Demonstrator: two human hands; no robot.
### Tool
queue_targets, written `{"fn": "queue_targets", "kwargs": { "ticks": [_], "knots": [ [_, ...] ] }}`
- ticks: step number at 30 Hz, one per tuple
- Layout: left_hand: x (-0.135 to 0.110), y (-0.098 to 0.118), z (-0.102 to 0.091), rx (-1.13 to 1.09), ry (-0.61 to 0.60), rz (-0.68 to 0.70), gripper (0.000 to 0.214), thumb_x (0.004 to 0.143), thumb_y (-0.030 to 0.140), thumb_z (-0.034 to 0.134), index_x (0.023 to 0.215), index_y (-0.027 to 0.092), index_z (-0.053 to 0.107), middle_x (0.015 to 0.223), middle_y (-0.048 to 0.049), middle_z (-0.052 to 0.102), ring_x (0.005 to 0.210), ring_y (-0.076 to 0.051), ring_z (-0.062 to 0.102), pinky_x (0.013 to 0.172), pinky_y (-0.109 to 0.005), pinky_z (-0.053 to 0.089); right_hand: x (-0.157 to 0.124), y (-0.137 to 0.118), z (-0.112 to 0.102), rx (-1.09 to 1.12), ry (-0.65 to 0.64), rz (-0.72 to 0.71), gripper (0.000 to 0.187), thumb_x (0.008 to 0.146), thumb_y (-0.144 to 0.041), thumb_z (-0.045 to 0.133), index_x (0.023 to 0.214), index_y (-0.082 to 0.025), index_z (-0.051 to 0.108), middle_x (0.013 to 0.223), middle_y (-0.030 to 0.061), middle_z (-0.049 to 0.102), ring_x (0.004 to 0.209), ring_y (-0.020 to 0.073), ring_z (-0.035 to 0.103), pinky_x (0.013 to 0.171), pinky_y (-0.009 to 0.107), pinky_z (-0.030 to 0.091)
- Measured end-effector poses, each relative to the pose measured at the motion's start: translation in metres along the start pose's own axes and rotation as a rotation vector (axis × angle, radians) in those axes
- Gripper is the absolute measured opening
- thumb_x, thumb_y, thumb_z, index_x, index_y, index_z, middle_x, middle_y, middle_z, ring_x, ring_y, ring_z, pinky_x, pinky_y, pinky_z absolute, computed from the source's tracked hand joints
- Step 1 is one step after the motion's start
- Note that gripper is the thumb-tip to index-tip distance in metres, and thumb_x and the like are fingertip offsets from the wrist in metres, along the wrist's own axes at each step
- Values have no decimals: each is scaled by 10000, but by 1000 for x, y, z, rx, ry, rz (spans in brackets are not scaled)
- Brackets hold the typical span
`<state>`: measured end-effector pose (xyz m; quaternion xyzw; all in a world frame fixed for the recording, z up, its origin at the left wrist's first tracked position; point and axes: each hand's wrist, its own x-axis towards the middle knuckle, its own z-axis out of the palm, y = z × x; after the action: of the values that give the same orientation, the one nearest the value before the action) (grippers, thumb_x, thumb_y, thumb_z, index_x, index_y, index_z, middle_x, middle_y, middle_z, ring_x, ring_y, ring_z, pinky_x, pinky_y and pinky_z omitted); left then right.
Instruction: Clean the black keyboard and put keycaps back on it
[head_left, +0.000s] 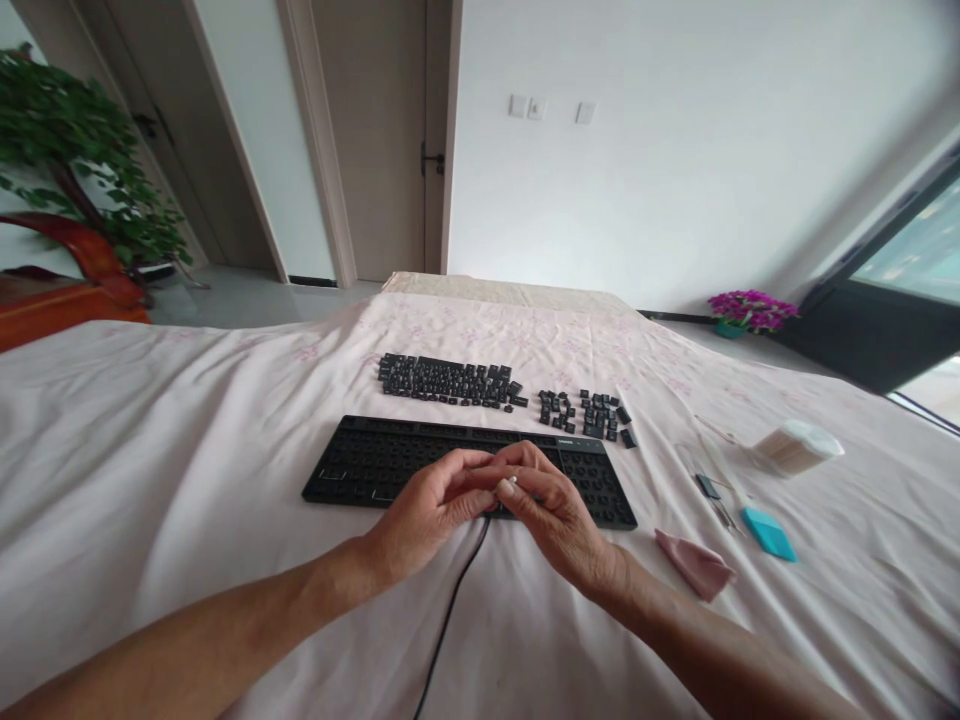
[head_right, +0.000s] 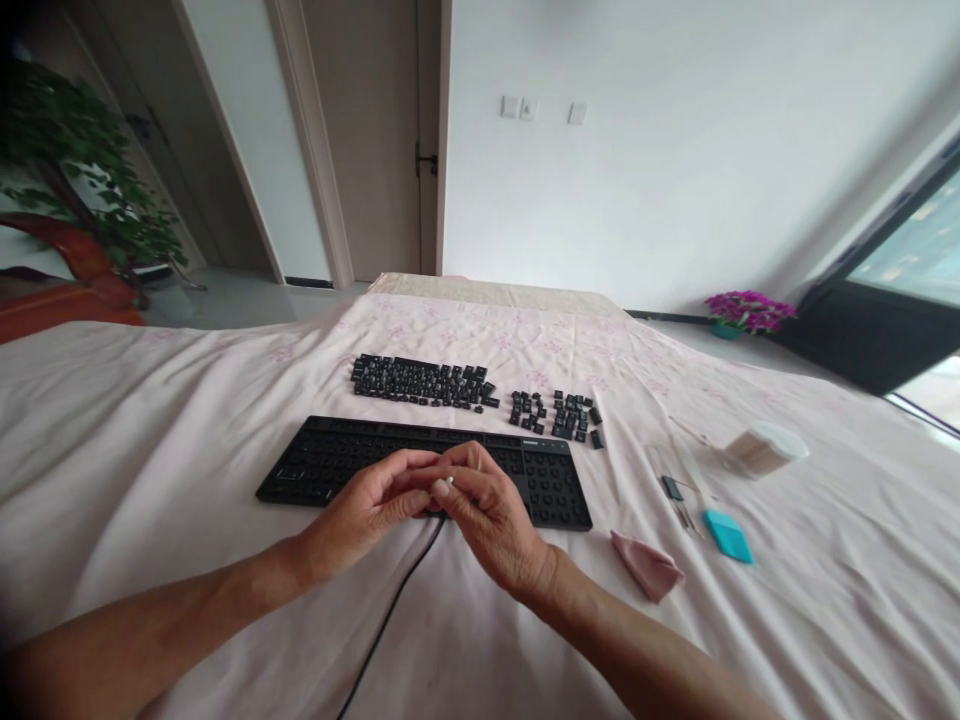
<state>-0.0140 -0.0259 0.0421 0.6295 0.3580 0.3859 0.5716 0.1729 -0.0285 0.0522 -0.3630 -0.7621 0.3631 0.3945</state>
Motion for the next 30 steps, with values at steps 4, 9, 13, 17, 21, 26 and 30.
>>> {"fn": "queue_targets", "kwargs": {
  "ticks": [4,9,13,17,21,26,30],
  "knots": [
    [2,2,0,-134,61,-118,387,854,428,598,1123,149,593,995,-71,680,828,-147,629,649,-226,460,7,7,17,19,92,-49,262,938,-345,506,1103,-298,704,988,52,542,952,173,531,844,313,470],
    [0,-2,-14,98,69,-74,302,844,400,612,1021,159,650,844,-24,666,718,-114,570,639,-227,432,5,16,26,62,103,-55,246,936,-297,515,1103,-309,696,939,33,515,913,151,521,799,282,462],
    [-1,-3,-36,457,113,-23,189,881,321,546,911,189,677,832,-7,675,769,-132,592,715,-250,437,6,26,19,-20,167,-56,286,949,-257,478,1181,-294,641,990,40,531,940,153,530,820,289,456],
    [2,-10,-61,671,224,4,171,894,290,500,879,199,643,878,-6,667,832,-147,603,767,-266,440,10,42,10,-227,244,-96,330,939,-197,454,1228,-271,596,1063,54,558,985,170,540,865,318,454],
    [6,-19,-70,751,289,28,154,898,307,502,856,201,605,882,-1,636,809,-134,608,759,-258,448,11,53,10,-439,233,-127,375,905,-141,459,1243,-252,578,1100,66,583,1011,198,546,890,358,461],
    [12,-25,-63,935,278,78,116,899,279,520,846,206,593,900,-7,614,807,-134,604,756,-260,451,10,53,15,-559,199,-171,402,881,-100,461,1233,-247,588,1107,69,600,997,212,550,875,379,475],
    [18,-24,-58,1144,289,125,103,903,250,526,850,210,605,889,-18,611,852,-155,591,789,-279,445,9,54,15,-571,198,-175,414,872,-82,461,1230,-246,589,1113,68,601,997,213,549,874,385,480]
  ]
}}
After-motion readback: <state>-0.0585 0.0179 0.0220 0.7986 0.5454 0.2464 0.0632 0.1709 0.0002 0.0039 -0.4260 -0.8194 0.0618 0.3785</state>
